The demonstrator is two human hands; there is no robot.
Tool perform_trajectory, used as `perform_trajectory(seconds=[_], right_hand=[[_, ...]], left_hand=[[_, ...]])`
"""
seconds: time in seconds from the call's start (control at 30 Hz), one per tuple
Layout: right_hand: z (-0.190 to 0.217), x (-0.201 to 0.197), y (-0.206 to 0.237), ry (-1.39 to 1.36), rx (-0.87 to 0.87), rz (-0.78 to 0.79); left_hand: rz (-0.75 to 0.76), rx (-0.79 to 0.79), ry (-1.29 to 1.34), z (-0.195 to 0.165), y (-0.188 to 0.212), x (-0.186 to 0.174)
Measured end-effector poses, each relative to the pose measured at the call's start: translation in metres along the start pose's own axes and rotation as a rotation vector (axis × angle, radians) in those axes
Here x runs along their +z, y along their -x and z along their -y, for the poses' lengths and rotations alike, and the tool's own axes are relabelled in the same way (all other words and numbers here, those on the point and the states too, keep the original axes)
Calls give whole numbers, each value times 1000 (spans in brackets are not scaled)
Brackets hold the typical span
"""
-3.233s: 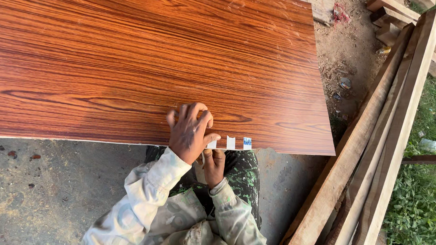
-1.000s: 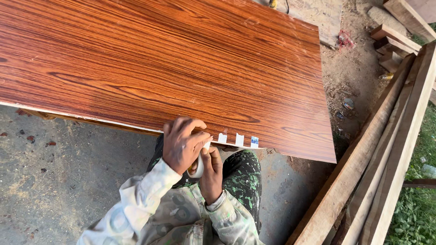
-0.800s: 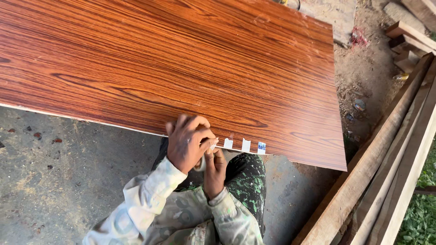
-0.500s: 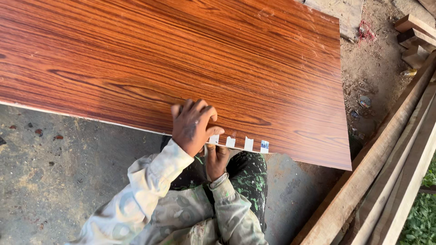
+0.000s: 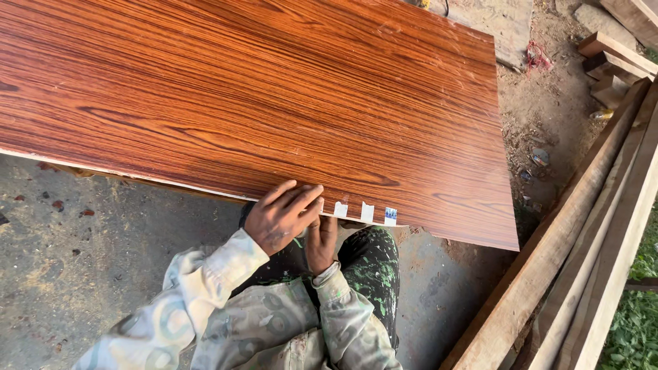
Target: The person smooths a large wood-veneer panel by hand, then uses a metal file to round one corner. Afterward, they apply small pieces of masking tape along the panel's edge.
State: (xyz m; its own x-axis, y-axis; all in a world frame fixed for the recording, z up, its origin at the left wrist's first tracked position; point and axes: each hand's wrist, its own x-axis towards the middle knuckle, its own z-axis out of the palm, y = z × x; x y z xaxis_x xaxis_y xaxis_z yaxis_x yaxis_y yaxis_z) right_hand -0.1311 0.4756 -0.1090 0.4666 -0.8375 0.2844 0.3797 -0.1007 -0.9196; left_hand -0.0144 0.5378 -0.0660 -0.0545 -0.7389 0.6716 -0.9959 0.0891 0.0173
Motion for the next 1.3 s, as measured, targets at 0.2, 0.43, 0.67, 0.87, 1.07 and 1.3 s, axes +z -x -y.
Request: perform_trajectory(seconds=[0.2, 0.43, 0.67, 0.87, 1.07, 1.3], right_hand=[[-10, -26, -12, 130, 87, 125], [-5, -35, -31, -598, 804, 166], [12, -13, -26, -573, 810, 73], [8, -14, 19, -127, 544, 271], [52, -29, 73, 33, 549, 415], [75, 3, 71, -26, 417, 486]], left_hand=[[-17, 32, -9, -3, -1, 9], [-50, 83, -20, 0, -9, 3], [-74, 66, -102, -2, -22, -3], [55, 8, -83, -4, -22, -11], [-16, -181, 161, -2, 22, -71], [-43, -703, 650, -14, 53, -91]])
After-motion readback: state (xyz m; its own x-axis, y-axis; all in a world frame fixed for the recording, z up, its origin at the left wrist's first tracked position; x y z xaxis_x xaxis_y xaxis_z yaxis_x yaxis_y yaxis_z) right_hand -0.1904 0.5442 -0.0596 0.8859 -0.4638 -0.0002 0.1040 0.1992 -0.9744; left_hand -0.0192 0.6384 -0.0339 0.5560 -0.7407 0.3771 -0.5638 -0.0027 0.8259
